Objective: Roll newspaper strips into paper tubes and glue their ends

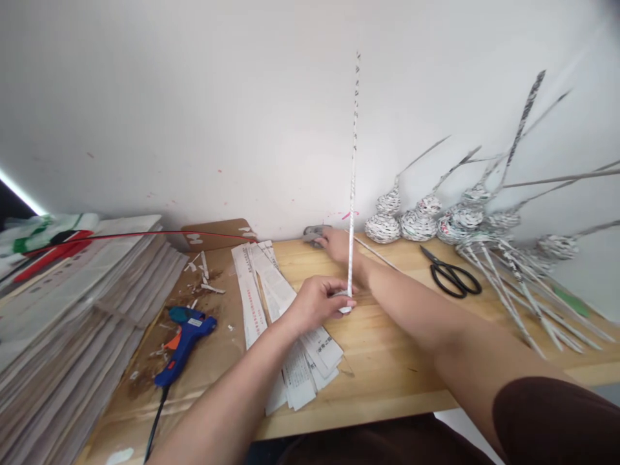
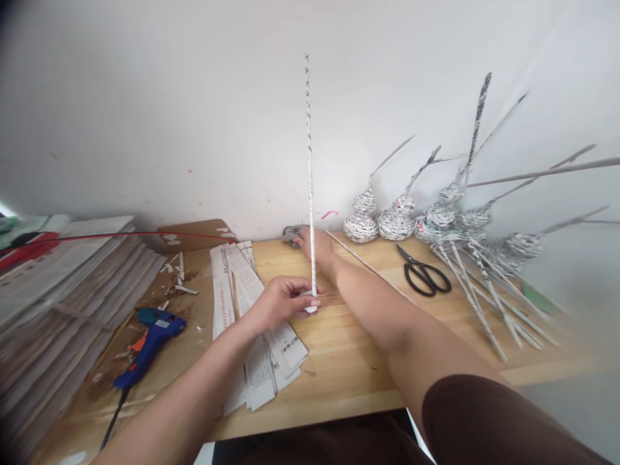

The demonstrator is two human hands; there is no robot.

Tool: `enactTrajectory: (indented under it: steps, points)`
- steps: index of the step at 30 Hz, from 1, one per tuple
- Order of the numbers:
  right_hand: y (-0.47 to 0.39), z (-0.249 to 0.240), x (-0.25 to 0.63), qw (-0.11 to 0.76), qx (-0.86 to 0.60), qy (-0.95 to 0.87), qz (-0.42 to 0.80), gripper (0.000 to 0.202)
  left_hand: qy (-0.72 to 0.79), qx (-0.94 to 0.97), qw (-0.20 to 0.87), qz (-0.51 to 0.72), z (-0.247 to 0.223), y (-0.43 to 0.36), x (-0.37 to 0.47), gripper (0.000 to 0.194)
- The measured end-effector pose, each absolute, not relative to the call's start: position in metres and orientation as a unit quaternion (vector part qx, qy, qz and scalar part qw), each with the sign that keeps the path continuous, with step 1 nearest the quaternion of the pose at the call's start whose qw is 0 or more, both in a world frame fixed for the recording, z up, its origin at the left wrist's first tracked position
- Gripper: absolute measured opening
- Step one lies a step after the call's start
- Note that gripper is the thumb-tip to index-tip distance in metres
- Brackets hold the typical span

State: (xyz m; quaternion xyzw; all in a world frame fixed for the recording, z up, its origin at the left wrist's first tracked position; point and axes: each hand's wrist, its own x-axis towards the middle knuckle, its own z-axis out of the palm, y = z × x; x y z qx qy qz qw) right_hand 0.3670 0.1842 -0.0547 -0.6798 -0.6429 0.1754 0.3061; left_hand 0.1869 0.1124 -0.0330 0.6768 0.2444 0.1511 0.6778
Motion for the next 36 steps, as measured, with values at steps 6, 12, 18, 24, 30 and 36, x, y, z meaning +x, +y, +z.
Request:
enactTrajectory:
  steps: [6,12,18,24,30,36]
  points:
    - [0.178,-0.057,0.370,0.345,-0.707,-0.602,0.139,0.016,0.263,0.665,0.683,0.148,-0.033,0.115,0.187,0.034]
    - [0.132,-0.033,0.382,0.422,-0.703,-0.538,0.196,0.035,0.268,0.671,0.674,0.155,-0.027,0.112,0.186,0.035]
    - [0.091,-0.014,0.376,0.561,-0.602,-0.451,0.345,0.050,0.274,0.687,0.653,0.161,-0.024,0.113,0.186,0.031]
    - [0.068,0.006,0.371,0.493,-0.467,-0.557,0.478,0.042,0.287,0.706,0.632,0.143,-0.025,0.115,0.184,0.032]
    - [0.066,0.008,0.364,0.431,-0.497,-0.605,0.449,0.035,0.289,0.732,0.602,0.134,-0.031,0.118,0.184,0.032]
    - [0.068,0.006,0.359,0.464,-0.499,-0.606,0.410,0.030,0.290,0.760,0.566,0.137,-0.030,0.118,0.183,0.026]
